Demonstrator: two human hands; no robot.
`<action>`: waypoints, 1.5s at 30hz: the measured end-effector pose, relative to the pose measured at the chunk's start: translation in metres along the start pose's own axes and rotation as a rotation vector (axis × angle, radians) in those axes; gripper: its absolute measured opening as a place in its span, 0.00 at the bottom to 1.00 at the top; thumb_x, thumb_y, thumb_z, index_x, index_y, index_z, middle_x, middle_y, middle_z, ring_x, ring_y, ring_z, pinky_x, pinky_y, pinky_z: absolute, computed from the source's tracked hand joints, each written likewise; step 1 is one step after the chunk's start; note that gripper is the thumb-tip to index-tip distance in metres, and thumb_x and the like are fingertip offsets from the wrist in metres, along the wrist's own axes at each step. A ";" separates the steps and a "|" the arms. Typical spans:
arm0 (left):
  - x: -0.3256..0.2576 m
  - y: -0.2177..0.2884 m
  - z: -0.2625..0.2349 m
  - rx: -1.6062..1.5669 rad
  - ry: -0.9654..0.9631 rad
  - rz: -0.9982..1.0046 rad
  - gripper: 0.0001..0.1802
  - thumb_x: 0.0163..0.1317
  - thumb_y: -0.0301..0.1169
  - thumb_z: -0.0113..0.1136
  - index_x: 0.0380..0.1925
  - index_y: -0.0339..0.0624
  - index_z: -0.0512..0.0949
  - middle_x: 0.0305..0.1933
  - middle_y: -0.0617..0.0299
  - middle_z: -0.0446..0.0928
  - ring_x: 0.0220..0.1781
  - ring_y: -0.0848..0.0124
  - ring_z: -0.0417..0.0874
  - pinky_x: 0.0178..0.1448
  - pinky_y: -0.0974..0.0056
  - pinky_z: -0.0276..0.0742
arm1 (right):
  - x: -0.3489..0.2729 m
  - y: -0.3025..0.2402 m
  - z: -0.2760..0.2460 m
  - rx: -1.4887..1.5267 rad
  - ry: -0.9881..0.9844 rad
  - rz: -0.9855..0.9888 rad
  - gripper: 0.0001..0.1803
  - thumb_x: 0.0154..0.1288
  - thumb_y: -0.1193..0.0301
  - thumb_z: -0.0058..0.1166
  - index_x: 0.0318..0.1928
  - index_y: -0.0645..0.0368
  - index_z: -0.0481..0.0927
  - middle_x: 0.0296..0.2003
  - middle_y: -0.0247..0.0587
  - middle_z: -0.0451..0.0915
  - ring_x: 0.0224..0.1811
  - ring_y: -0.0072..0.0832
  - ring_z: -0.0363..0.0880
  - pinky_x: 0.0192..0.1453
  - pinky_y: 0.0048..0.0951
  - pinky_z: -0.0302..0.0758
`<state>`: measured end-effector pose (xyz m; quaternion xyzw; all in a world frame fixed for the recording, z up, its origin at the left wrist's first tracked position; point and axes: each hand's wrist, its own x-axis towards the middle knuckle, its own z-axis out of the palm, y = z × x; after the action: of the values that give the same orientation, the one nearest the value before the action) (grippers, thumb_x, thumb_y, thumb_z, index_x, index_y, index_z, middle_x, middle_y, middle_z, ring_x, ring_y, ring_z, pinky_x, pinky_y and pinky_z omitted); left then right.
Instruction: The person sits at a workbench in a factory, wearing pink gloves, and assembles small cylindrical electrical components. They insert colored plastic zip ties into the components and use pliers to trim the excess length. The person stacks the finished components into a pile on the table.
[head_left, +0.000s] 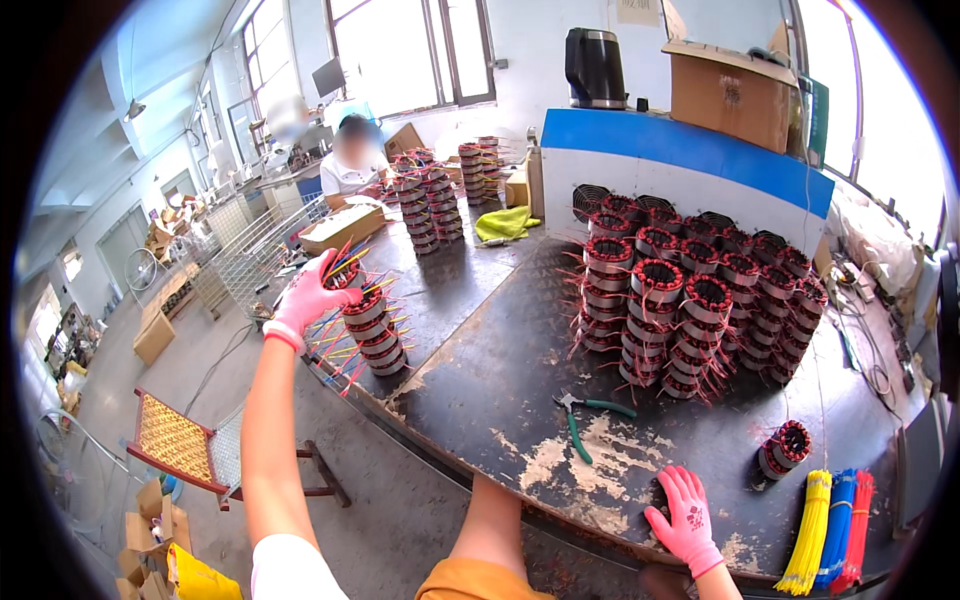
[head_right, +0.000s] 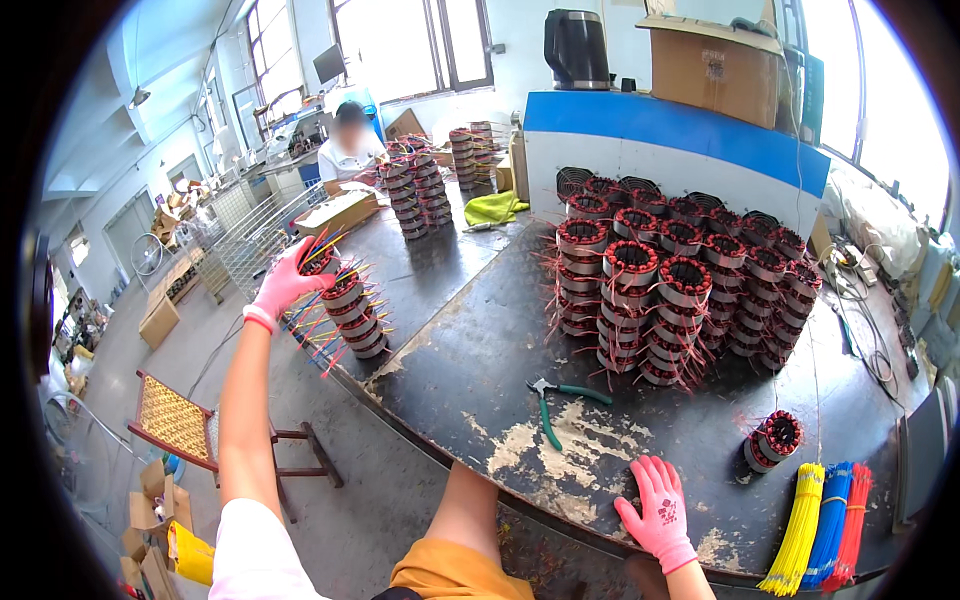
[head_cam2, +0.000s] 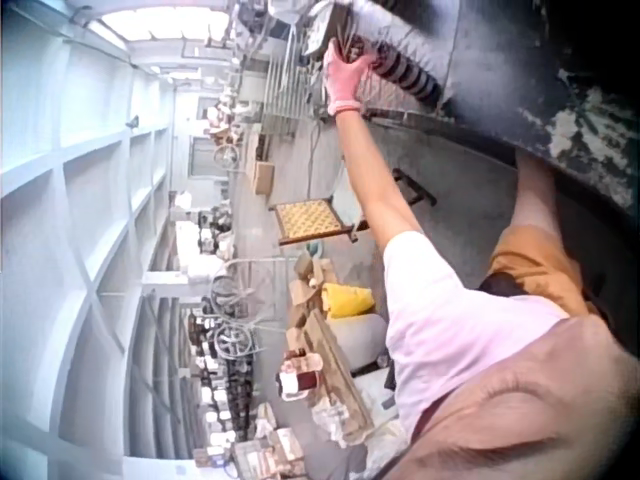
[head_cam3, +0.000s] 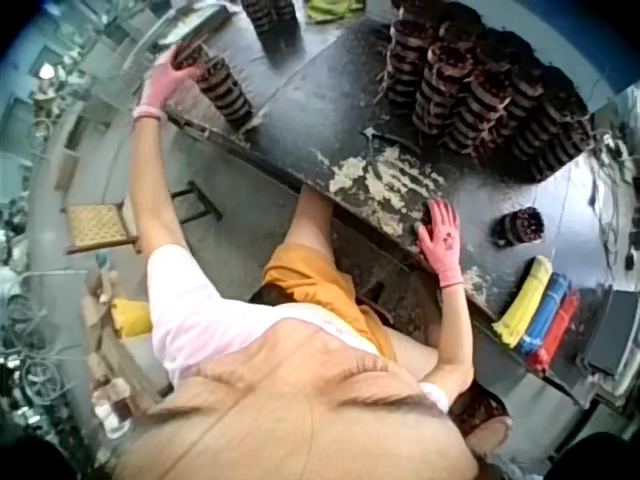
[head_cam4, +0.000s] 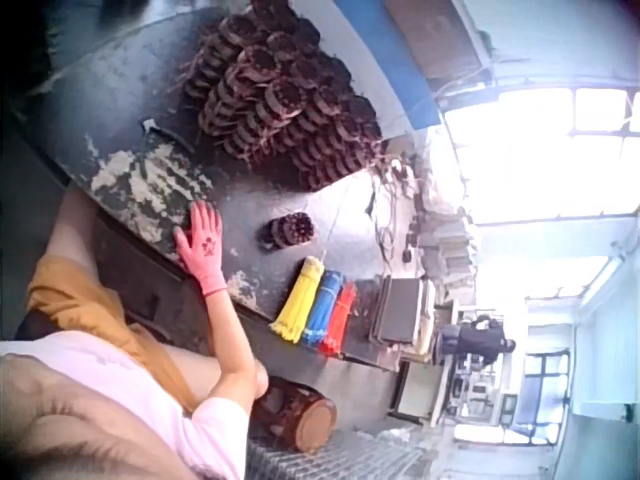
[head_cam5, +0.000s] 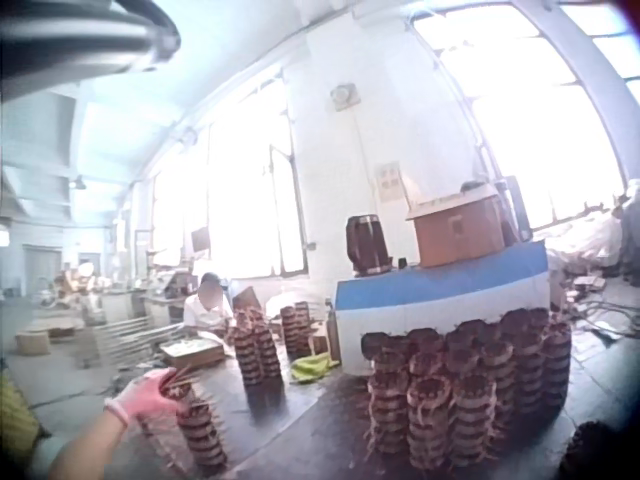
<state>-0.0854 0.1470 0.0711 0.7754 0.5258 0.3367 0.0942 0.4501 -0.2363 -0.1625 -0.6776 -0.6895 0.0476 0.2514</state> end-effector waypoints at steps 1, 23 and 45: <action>0.007 -0.013 0.004 -0.025 -0.014 -0.033 0.60 0.42 0.46 0.83 0.72 0.28 0.64 0.70 0.45 0.74 0.72 0.60 0.74 0.76 0.61 0.66 | 0.001 0.001 0.002 0.000 -0.006 -0.001 0.36 0.63 0.55 0.62 0.67 0.61 0.72 0.69 0.52 0.71 0.75 0.53 0.62 0.81 0.53 0.55; 0.032 -0.035 0.044 0.144 -0.123 -0.047 0.42 0.69 0.59 0.56 0.73 0.43 0.67 0.76 0.45 0.66 0.78 0.53 0.65 0.80 0.56 0.61 | 0.008 -0.008 -0.004 -0.029 0.022 0.015 0.30 0.63 0.59 0.63 0.63 0.58 0.76 0.68 0.51 0.73 0.74 0.51 0.64 0.79 0.50 0.57; 0.016 -0.051 0.059 0.056 -0.009 -0.081 0.54 0.59 0.63 0.67 0.77 0.43 0.60 0.77 0.45 0.60 0.79 0.50 0.61 0.80 0.55 0.60 | -0.001 -0.002 0.000 -0.024 0.081 0.034 0.30 0.63 0.58 0.63 0.62 0.58 0.77 0.68 0.51 0.73 0.74 0.50 0.65 0.80 0.51 0.57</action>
<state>-0.0838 0.1953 0.0083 0.7573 0.5658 0.3139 0.0884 0.4480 -0.2375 -0.1624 -0.6936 -0.6676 0.0162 0.2702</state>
